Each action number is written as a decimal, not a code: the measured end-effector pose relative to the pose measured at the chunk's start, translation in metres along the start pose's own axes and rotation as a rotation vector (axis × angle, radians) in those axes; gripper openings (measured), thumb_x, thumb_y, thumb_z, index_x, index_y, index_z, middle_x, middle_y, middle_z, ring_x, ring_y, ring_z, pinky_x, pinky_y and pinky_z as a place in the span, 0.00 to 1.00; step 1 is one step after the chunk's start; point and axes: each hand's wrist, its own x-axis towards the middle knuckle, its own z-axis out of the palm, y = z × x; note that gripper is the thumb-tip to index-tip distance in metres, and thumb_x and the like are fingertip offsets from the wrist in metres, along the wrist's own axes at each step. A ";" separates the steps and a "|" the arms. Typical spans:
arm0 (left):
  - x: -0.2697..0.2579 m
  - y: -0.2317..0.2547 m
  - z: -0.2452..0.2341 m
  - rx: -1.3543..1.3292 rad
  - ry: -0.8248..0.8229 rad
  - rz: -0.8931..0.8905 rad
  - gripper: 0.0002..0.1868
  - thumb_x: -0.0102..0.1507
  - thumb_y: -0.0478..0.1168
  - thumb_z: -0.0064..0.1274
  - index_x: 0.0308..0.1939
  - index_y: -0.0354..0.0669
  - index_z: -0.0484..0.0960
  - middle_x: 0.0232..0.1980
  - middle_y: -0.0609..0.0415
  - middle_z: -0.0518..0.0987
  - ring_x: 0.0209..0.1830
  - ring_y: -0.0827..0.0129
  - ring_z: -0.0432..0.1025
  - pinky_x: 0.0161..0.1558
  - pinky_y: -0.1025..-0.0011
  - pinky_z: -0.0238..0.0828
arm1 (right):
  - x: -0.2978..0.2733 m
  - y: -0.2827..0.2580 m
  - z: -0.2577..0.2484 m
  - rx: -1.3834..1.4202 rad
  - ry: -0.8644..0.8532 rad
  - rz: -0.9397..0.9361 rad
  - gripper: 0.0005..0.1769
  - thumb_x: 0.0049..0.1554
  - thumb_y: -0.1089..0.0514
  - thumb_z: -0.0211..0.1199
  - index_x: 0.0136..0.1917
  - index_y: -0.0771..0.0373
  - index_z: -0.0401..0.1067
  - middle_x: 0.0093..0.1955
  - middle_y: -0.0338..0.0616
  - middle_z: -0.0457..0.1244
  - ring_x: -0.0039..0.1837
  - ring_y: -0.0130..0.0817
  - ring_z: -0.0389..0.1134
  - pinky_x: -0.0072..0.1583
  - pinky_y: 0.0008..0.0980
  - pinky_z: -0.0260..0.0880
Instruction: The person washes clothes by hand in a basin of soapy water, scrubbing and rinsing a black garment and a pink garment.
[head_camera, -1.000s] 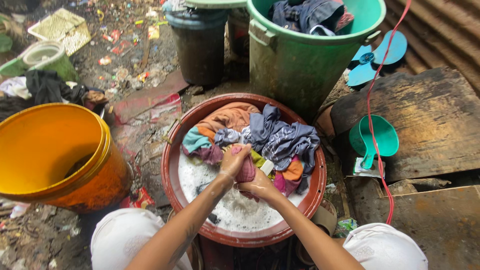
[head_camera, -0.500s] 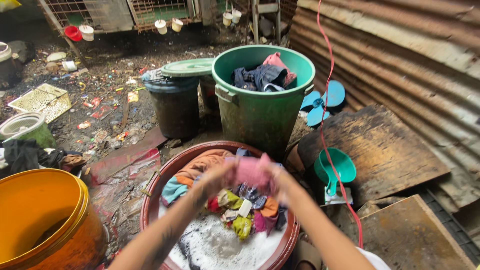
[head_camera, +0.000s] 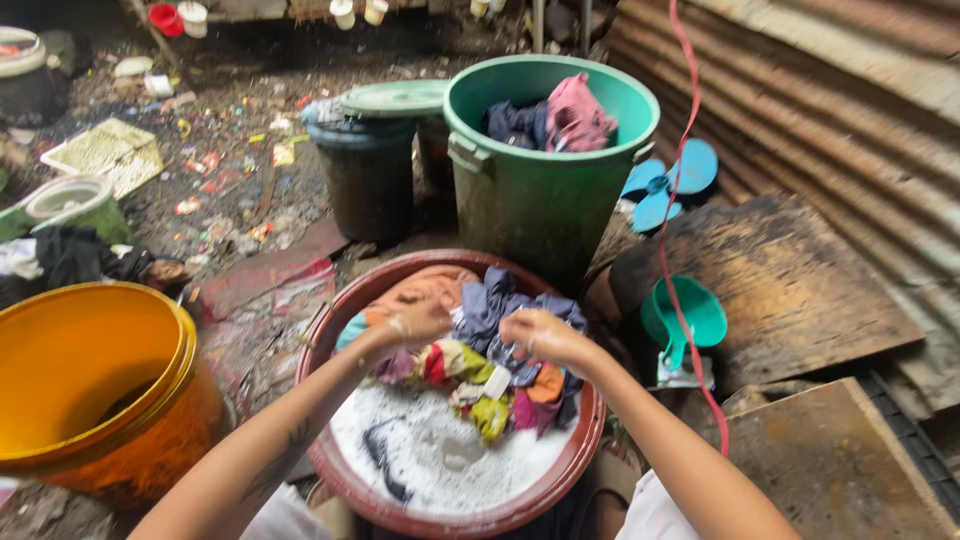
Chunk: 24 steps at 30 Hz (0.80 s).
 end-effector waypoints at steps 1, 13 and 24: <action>-0.012 -0.028 0.022 0.130 -0.068 -0.012 0.19 0.62 0.50 0.52 0.39 0.35 0.85 0.36 0.43 0.83 0.34 0.58 0.77 0.43 0.60 0.74 | 0.002 0.023 0.019 -0.162 -0.093 -0.077 0.29 0.57 0.41 0.60 0.63 0.62 0.73 0.56 0.51 0.72 0.56 0.44 0.74 0.58 0.43 0.73; -0.142 -0.013 0.057 0.456 -0.274 -0.274 0.22 0.69 0.51 0.47 0.60 0.41 0.74 0.59 0.41 0.79 0.62 0.48 0.72 0.61 0.54 0.70 | 0.017 0.079 0.089 -0.746 -0.179 -0.026 0.27 0.55 0.48 0.62 0.65 0.60 0.70 0.54 0.61 0.68 0.59 0.56 0.70 0.61 0.49 0.69; -0.171 -0.072 0.097 0.543 -0.402 -0.408 0.22 0.64 0.38 0.50 0.63 0.44 0.73 0.65 0.41 0.75 0.63 0.50 0.74 0.58 0.54 0.74 | 0.038 0.167 0.133 -0.919 0.208 -0.135 0.37 0.51 0.57 0.63 0.74 0.50 0.62 0.71 0.55 0.53 0.68 0.58 0.58 0.62 0.54 0.67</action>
